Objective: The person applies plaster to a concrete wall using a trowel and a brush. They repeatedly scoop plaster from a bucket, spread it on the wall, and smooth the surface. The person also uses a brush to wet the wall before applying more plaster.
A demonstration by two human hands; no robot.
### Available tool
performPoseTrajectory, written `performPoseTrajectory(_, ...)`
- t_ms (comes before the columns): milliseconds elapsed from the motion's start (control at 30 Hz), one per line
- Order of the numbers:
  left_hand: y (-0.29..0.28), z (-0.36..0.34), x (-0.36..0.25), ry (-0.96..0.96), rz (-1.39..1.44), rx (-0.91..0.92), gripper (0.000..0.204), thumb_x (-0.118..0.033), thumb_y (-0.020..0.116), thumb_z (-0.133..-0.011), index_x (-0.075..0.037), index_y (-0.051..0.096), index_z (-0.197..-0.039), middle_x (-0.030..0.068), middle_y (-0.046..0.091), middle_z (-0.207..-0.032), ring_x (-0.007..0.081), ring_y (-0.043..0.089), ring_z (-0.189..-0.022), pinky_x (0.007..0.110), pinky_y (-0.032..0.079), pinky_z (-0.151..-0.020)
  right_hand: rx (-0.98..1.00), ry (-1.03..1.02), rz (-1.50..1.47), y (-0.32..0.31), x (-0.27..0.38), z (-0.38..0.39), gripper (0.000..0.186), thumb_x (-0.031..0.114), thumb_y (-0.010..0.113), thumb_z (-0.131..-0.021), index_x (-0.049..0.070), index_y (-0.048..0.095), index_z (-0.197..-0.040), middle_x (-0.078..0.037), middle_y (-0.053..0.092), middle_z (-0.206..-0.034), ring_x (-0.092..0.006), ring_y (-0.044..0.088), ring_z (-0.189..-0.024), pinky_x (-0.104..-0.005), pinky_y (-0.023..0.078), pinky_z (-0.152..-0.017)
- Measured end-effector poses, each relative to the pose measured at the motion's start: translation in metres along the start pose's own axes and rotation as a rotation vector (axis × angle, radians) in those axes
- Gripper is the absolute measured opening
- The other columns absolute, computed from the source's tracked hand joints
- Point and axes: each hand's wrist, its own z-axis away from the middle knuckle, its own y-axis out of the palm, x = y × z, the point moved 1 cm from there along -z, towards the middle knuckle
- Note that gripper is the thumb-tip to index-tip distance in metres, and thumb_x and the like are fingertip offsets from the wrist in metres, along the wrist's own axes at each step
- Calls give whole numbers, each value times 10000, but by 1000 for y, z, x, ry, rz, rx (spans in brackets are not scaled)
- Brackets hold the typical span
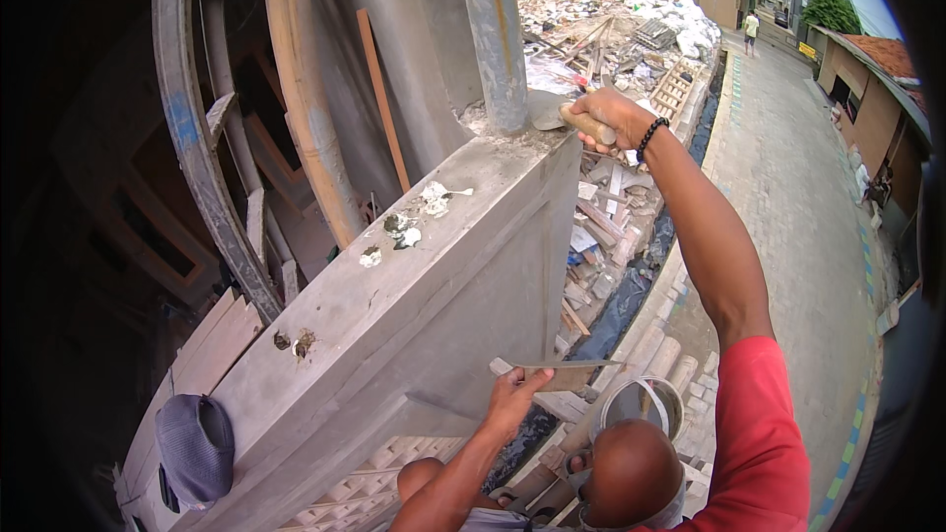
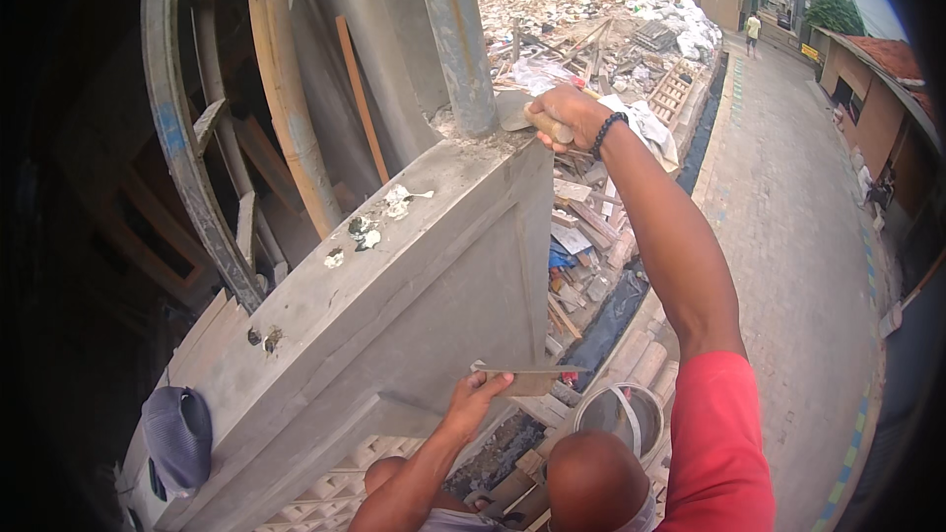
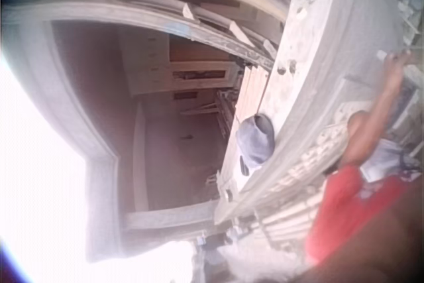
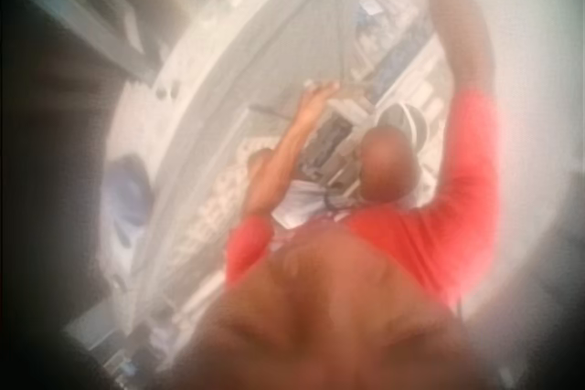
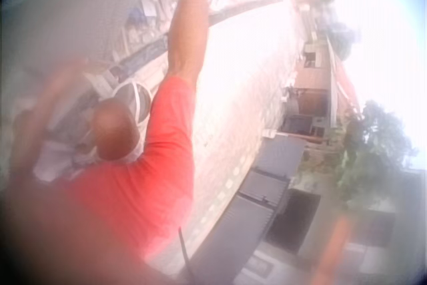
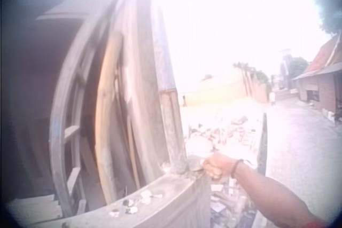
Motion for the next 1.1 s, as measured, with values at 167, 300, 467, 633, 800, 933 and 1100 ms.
performPoseTrajectory(167, 1, 5, -9, 2, -4, -4, 438, -329, 703, -810, 48, 633, -1023, 90, 644, -937, 137, 556, -873, 285, 423, -805, -16, -31, -43, 13, -3, -1, 209, 186, 485, -910, -9, 437, -970, -91, 513, -687, -158, 521, -466, -306, 425, -331)
performPoseTrajectory(300, 3, 2, -7, 4, -37, 11, 435, -331, 703, -811, 48, 636, -1014, 90, 645, -933, 134, 555, -867, 288, 422, -805, -41, -12, -183, -19, 0, -17, 209, 174, 500, -890, -6, 427, -969, -97, 509, -679, -161, 537, -479, -300, 429, -332)
performPoseTrajectory(467, 4, 4, -14, 14, -30, -11, 429, -333, 702, -813, 49, 641, -997, 90, 647, -917, 133, 559, -854, 283, 428, -796, 46, 6, -45, 7, -2, -10, 221, 185, 489, -899, -8, 427, -987, -97, 520, -681, -169, 540, -491, -311, 441, -363)
performPoseTrajectory(633, 3, -1, -5, 5, -8, -5, 429, -329, 704, -811, 56, 639, -989, 94, 647, -912, 136, 561, -855, 274, 429, -797, -27, -24, -52, 4, -7, -17, 235, 201, 487, -909, -22, 446, -972, -95, 518, -666, -169, 536, -482, -310, 431, -360)
performPoseTrajectory(800, 4, -3, -5, -19, -38, 29, 430, -326, 690, -820, 44, 628, -1030, 96, 636, -962, 148, 552, -916, 296, 406, -851, -34, -13, -59, -19, 10, -10, 199, 186, 482, -893, -8, 464, -930, -93, 515, -656, -172, 534, -476, -328, 432, -366)
performPoseTrajectory(933, 2, -2, -5, -46, -12, 51, 424, -315, 684, -825, 43, 621, -1042, 91, 631, -979, 150, 554, -924, 298, 406, -859, -61, -160, -25, -2, 2, 0, 152, 155, 481, -865, 11, 473, -913, -81, 507, -642, -163, 546, -489, -293, 440, -366)
performPoseTrajectory(1100, 1, 2, -5, -8, 6, 13, 424, -316, 699, -814, 47, 631, -1021, 92, 640, -946, 138, 559, -874, 287, 426, -811, -96, -313, -131, 42, 8, 42, 560, 129, 463, -853, -8, 285, -1365, -108, 498, -795, -172, 542, -497, -314, 468, -353)
